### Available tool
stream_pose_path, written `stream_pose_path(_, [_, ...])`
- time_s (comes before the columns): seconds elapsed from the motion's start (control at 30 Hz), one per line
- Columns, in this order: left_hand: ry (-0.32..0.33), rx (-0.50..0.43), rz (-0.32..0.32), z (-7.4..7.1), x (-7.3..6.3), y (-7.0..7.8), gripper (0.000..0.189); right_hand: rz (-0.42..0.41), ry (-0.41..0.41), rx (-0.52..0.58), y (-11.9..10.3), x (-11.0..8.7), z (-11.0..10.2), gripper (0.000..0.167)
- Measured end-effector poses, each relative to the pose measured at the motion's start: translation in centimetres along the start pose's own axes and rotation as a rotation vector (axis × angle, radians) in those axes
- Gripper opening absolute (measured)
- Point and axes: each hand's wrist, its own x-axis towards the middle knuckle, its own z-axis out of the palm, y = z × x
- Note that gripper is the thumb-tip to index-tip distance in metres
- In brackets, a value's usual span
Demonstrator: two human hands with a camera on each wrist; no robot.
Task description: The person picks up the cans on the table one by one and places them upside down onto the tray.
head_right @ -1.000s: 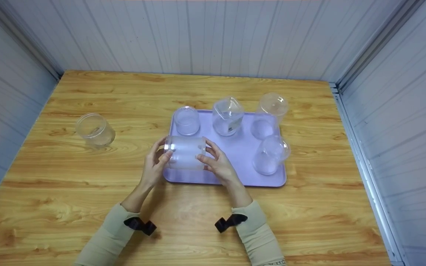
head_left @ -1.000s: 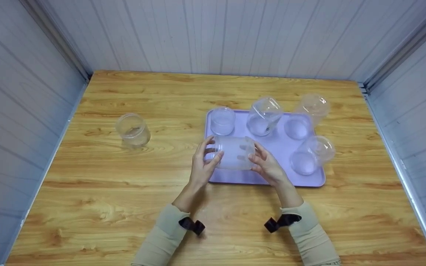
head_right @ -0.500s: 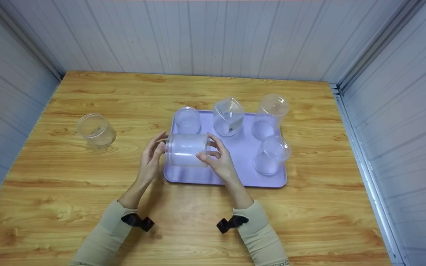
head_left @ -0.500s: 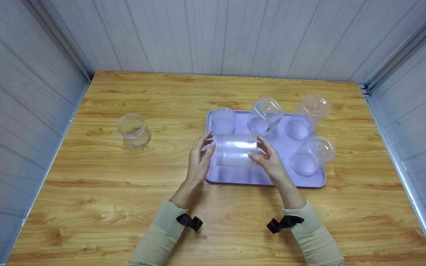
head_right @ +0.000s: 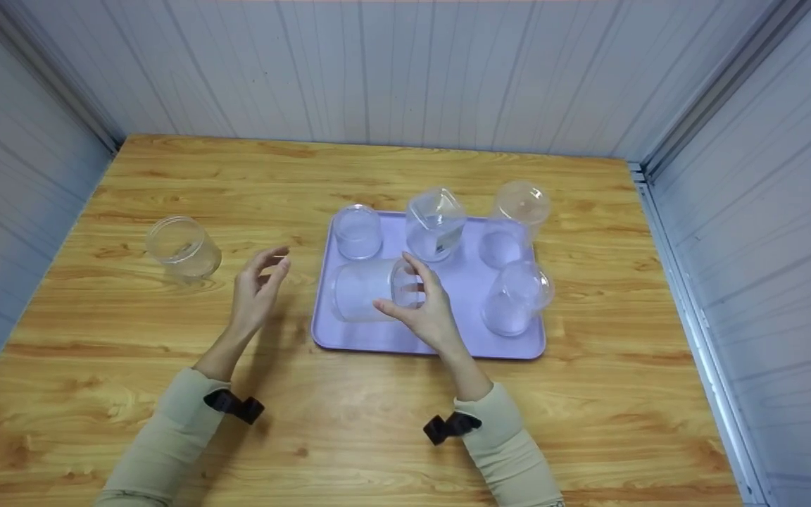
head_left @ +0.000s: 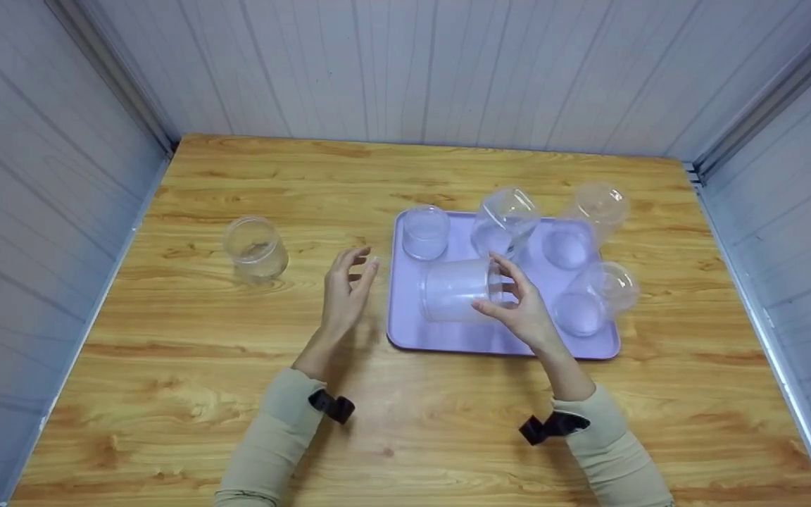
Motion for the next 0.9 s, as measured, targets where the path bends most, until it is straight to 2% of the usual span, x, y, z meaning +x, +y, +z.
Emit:
stream_pose_path(0.1, [0.009,0.057,0.009,-0.8,0.7,-1.8,0.030,0.000,-0.013,-0.111,-0.6,-0.2,-0.2,0.075])
stream_pose_path(0.17, [-0.001,0.091,0.000,-1.4,1.1,-2.0,0.032,-0.002,-0.020,-0.199,-0.8,-0.3,-0.4,0.077])
stream_pose_path(0.2, [-0.007,0.111,0.003,-1.7,1.4,-2.6,0.034,-0.011,-0.021,-0.233,-0.5,-0.2,-0.6,0.078])
stream_pose_path(0.27, [-0.027,0.148,0.004,-2.4,1.8,-2.6,0.036,-0.028,-0.018,-0.300,0.1,0.0,-0.9,0.080])
stream_pose_path(0.47, [-0.092,0.260,-0.034,-4.1,2.9,-2.5,0.041,-0.067,-0.021,-0.447,-0.3,0.0,-1.7,0.084])
stream_pose_path(0.73, [-0.104,0.452,-0.055,-6.1,4.3,-2.6,0.045,-0.066,-0.057,-0.584,-0.8,0.0,-2.6,0.087])
stream_pose_path(0.9, [-0.121,0.520,-0.065,-7.2,5.0,-2.6,0.048,-0.083,-0.068,-0.640,-0.6,0.1,-3.2,0.088])
